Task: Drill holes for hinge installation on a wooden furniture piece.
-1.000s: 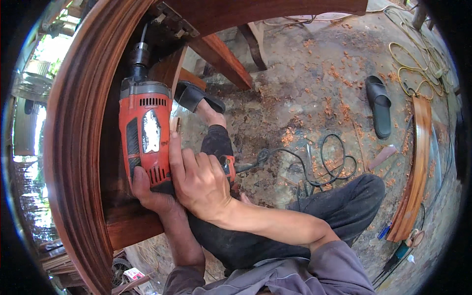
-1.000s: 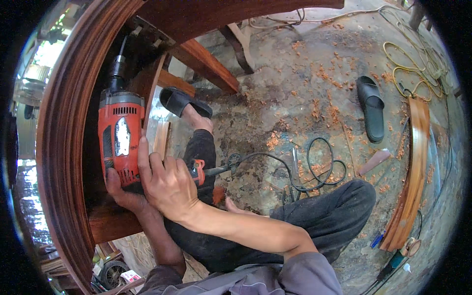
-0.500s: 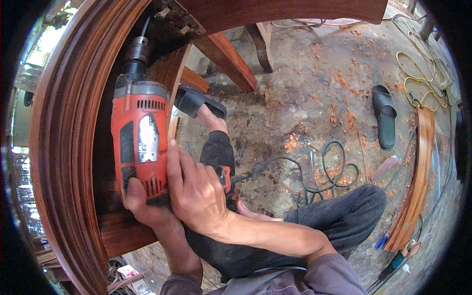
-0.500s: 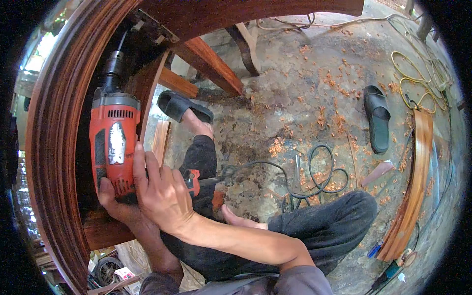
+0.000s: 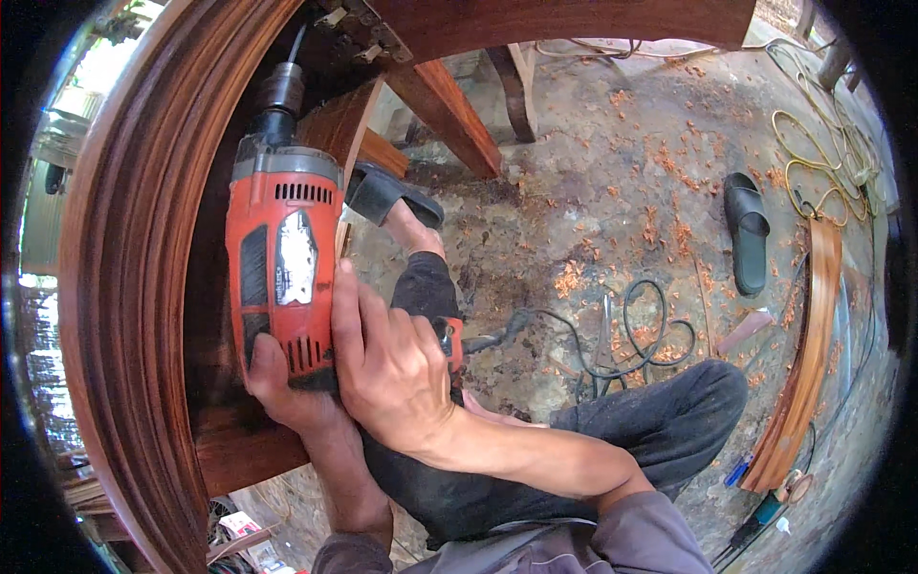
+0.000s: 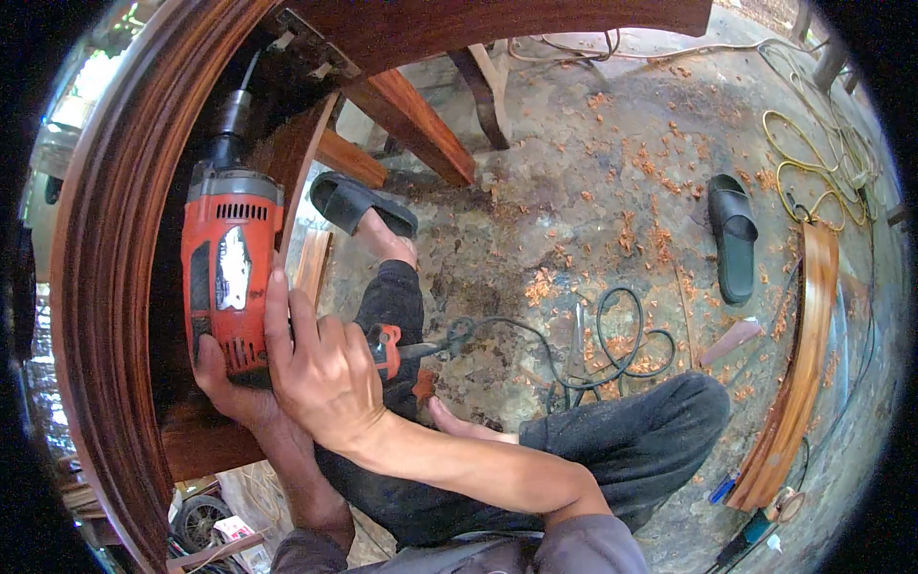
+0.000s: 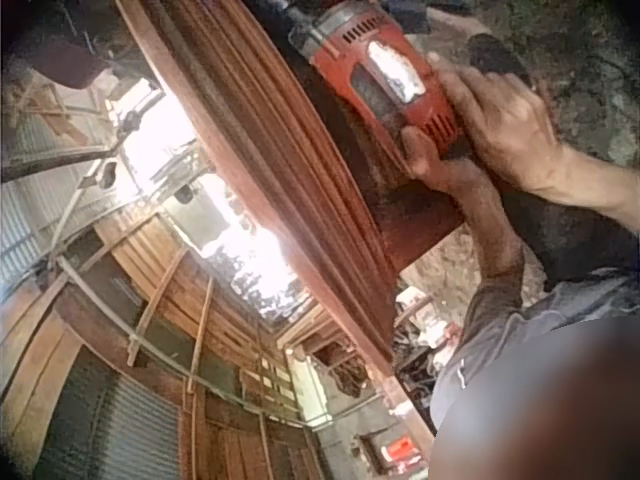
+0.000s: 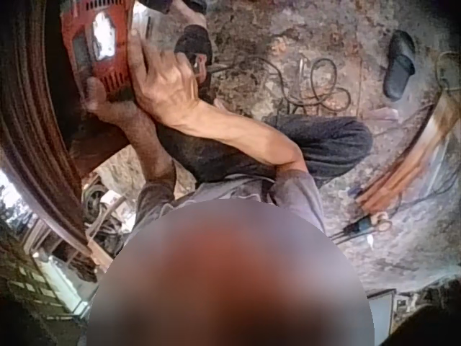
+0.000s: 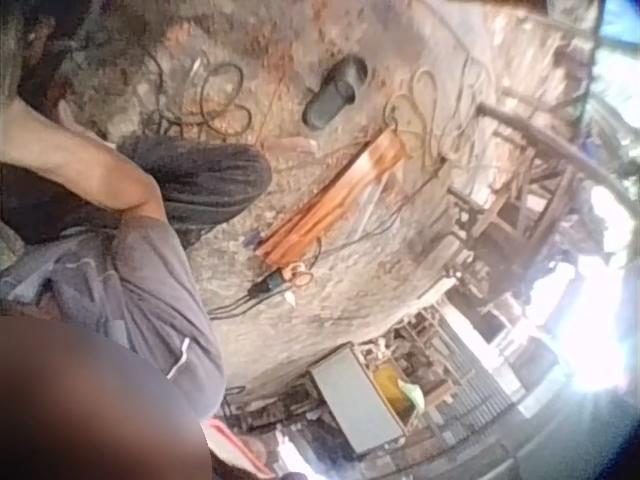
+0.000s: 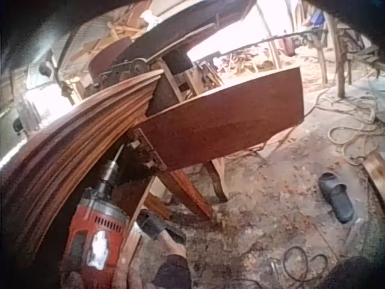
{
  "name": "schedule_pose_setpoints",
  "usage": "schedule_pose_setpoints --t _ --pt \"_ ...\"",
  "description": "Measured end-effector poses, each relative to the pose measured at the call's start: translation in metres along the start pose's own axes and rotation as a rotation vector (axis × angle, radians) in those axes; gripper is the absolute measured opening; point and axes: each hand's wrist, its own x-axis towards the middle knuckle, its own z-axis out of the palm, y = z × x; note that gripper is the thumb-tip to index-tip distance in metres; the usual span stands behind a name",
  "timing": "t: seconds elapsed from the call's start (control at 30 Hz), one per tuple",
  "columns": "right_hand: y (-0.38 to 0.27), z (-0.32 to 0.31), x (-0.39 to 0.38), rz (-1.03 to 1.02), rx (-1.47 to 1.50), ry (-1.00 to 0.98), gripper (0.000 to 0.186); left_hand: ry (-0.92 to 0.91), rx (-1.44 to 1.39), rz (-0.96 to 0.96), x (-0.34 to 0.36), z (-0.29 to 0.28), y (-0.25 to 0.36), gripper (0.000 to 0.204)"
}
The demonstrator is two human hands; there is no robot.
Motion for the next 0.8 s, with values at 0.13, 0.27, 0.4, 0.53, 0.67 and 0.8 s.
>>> schedule_pose_setpoints --t 0.13,0.27,0.4,0.53,0.67,0.8 --pt "0.0 -0.002 0.0 -0.004 -0.026 -0.007 0.068 0.015 -0.018 -0.023 -0.001 0.006 0.0 0.087" --pt "0.0 -0.001 0.0 0.016 -0.028 -0.067 0.067 0.008 -0.098 -0.061 -0.003 0.015 0.003 0.087" --pt "0.0 0.001 0.001 0.001 -0.001 0.016 0.068 0.086 -0.031 -0.037 -0.005 0.017 0.004 0.086" --pt "-0.001 -0.001 0.001 0.007 -0.045 -0.069 0.067 0.099 -0.04 -0.031 0.0 0.013 0.002 0.083" --pt "0.001 0.003 -0.003 0.005 -0.026 -0.078 0.067 0.001 -0.076 0.023 0.002 0.009 -0.004 0.078" --pt "0.012 0.012 -0.005 0.025 0.064 0.003 0.065 -0.068 0.078 0.114 0.0 0.008 -0.013 0.076"
